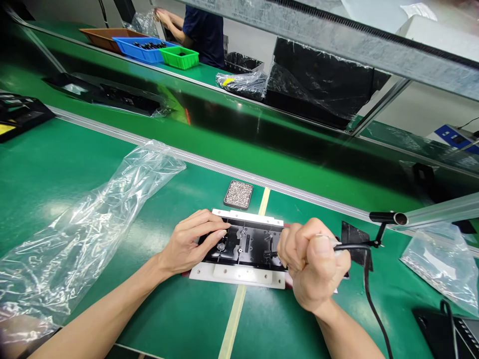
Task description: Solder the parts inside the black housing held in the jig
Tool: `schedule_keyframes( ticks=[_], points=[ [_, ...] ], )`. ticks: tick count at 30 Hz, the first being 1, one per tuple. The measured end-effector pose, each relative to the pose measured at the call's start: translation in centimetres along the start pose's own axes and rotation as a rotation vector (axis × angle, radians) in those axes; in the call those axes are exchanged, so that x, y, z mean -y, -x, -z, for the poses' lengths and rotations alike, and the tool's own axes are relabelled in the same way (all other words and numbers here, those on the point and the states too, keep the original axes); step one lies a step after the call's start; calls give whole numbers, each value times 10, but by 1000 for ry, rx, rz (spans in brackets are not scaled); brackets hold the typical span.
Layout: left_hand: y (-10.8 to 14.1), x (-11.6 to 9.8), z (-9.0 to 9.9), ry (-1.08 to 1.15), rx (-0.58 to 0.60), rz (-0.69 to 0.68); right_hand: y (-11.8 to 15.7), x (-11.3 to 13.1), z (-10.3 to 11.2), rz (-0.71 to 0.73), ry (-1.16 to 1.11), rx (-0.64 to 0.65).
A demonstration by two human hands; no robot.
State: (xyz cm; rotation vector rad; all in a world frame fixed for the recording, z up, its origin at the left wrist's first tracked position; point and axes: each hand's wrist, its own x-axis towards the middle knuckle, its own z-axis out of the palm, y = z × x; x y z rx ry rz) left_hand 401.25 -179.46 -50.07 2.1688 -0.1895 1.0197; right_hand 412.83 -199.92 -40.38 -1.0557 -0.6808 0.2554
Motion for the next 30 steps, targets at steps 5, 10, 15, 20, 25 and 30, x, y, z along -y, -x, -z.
schedule_keyframes(
  ticks=[5, 10, 15, 20, 25, 30],
  points=[
    [0, 0, 0, 4, 3, -6, 0, 0, -1, 7, 1, 5],
    [0, 0, 0, 6, 2, -6, 0, -1, -1, 1, 0, -13],
    [0, -1, 0, -2, 0, -2, 0, -1, -1, 8, 4, -6],
    [2, 1, -1, 10, 7, 2, -1, 1, 0, 8, 21, 23],
    [2, 3, -1, 16, 10, -1, 1, -1, 0, 16, 6, 1],
    [1, 2, -1, 19, 7, -4, 1, 0, -1, -5, 6, -21]
  ],
)
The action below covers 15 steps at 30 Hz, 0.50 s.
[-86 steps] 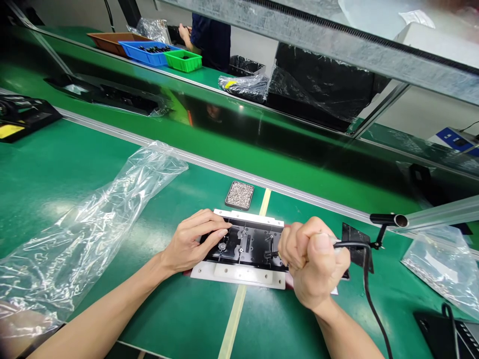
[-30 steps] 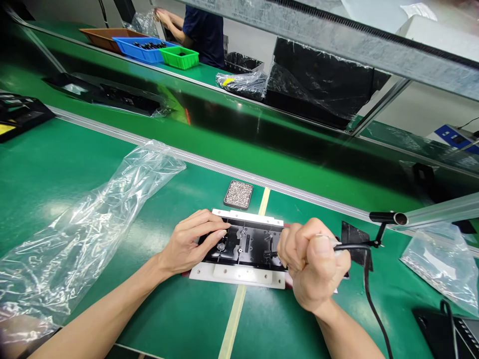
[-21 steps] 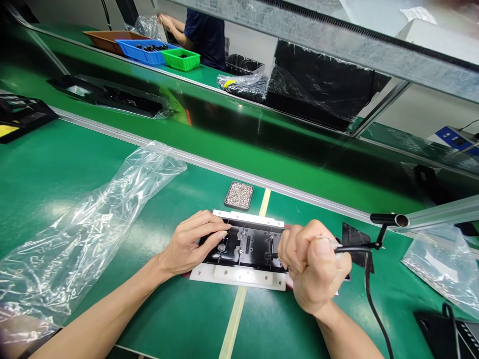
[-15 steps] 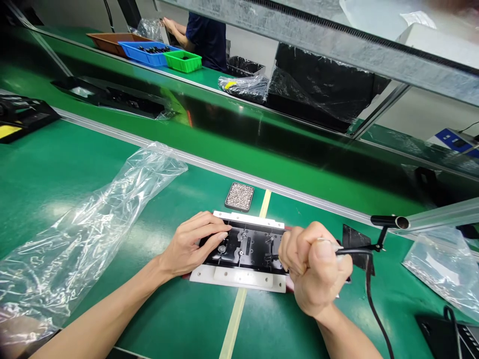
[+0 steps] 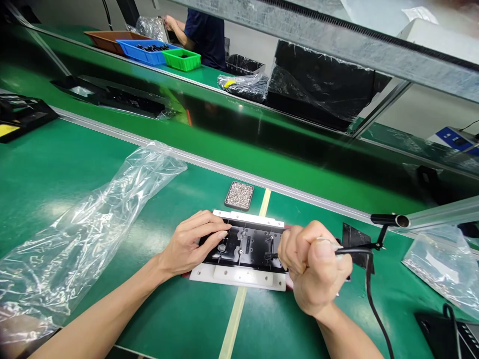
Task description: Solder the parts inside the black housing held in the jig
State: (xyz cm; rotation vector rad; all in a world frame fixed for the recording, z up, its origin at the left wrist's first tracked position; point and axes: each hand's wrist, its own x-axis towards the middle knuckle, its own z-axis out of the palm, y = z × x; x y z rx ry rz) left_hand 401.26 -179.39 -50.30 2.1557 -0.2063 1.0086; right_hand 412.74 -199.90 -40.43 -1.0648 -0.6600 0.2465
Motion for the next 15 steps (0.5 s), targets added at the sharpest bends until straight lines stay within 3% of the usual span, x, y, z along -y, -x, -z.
schedule_keyframes(
  ticks=[15],
  points=[
    [-1, -2, 1, -2, 3, 3, -1, 1, 0, 3, -8, 11]
  ],
)
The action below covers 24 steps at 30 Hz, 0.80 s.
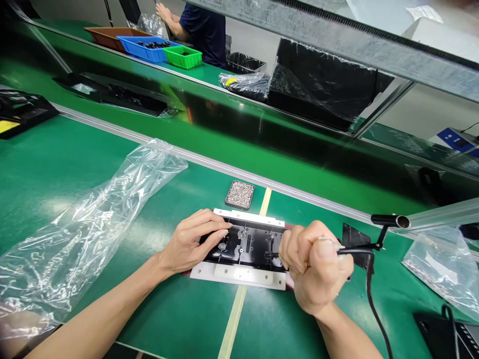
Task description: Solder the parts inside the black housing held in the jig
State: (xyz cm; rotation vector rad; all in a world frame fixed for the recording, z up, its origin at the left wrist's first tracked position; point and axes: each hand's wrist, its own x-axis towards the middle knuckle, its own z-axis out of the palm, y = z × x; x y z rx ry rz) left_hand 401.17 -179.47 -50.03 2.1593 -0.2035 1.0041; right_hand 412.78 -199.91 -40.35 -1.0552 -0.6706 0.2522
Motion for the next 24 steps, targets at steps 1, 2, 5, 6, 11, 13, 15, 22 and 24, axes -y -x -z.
schedule_keyframes(
  ticks=[1, 2, 5, 6, 11, 13, 15, 22, 24],
  points=[
    [0, 0, 0, 0, -2, 0, 0, 0, 0, -1, 0, 3],
    [0, 0, 0, 1, -3, -1, 0, 0, 0, -3, 0, 7],
    [0, 0, -1, -2, -3, -3, 0, -1, 1, -1, 2, 10],
    [0, 1, -1, -3, -3, -4, 0, -1, 1, -1, 1, 10],
    [0, 1, -1, -1, -3, -7, 0, -1, 1, -2, 3, 16],
    [0, 1, -1, 0, -1, -2, 0, -1, 1, 4, -1, 9],
    [1, 1, -1, -2, 3, 3, 0, -1, 1, 3, -4, 4],
    [1, 2, -1, 1, 4, 0, 0, 0, 0, 1, 0, 4],
    [1, 2, -1, 1, 5, -1, 0, 1, 1, 6, -1, 0]
  ],
)
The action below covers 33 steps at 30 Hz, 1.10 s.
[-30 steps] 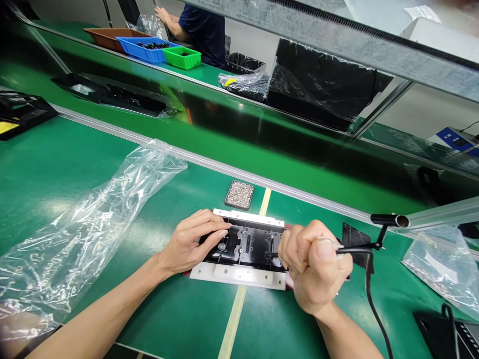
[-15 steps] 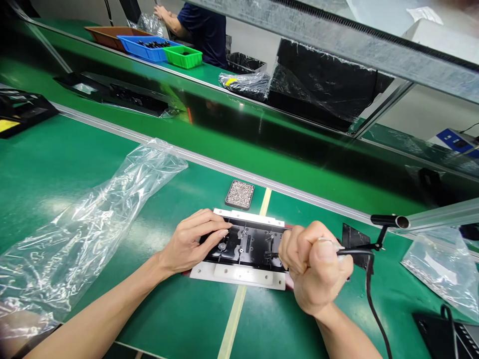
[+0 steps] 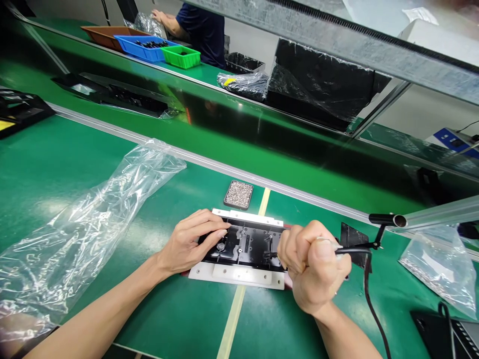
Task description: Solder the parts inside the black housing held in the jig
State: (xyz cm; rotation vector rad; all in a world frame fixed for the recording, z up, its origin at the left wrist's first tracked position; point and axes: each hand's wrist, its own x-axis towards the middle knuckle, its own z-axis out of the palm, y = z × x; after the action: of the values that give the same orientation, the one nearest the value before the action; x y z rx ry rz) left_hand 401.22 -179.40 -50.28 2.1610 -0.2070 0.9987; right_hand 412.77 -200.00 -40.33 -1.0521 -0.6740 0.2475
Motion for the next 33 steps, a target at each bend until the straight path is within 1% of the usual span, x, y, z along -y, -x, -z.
schedule_keyframes(
  ticks=[8, 19, 28, 33],
  points=[
    [-1, 0, 0, -7, -3, -1, 0, 0, 1, -17, 4, 13],
    [-1, -1, 0, -19, -3, 2, 0, 0, 1, 8, -2, 18],
    [-1, -1, 0, -16, -7, 2, -1, 0, 0, -7, 1, 33],
    [0, -1, 0, -8, 2, 10, 0, -1, -1, 2, -6, 6]
  ],
)
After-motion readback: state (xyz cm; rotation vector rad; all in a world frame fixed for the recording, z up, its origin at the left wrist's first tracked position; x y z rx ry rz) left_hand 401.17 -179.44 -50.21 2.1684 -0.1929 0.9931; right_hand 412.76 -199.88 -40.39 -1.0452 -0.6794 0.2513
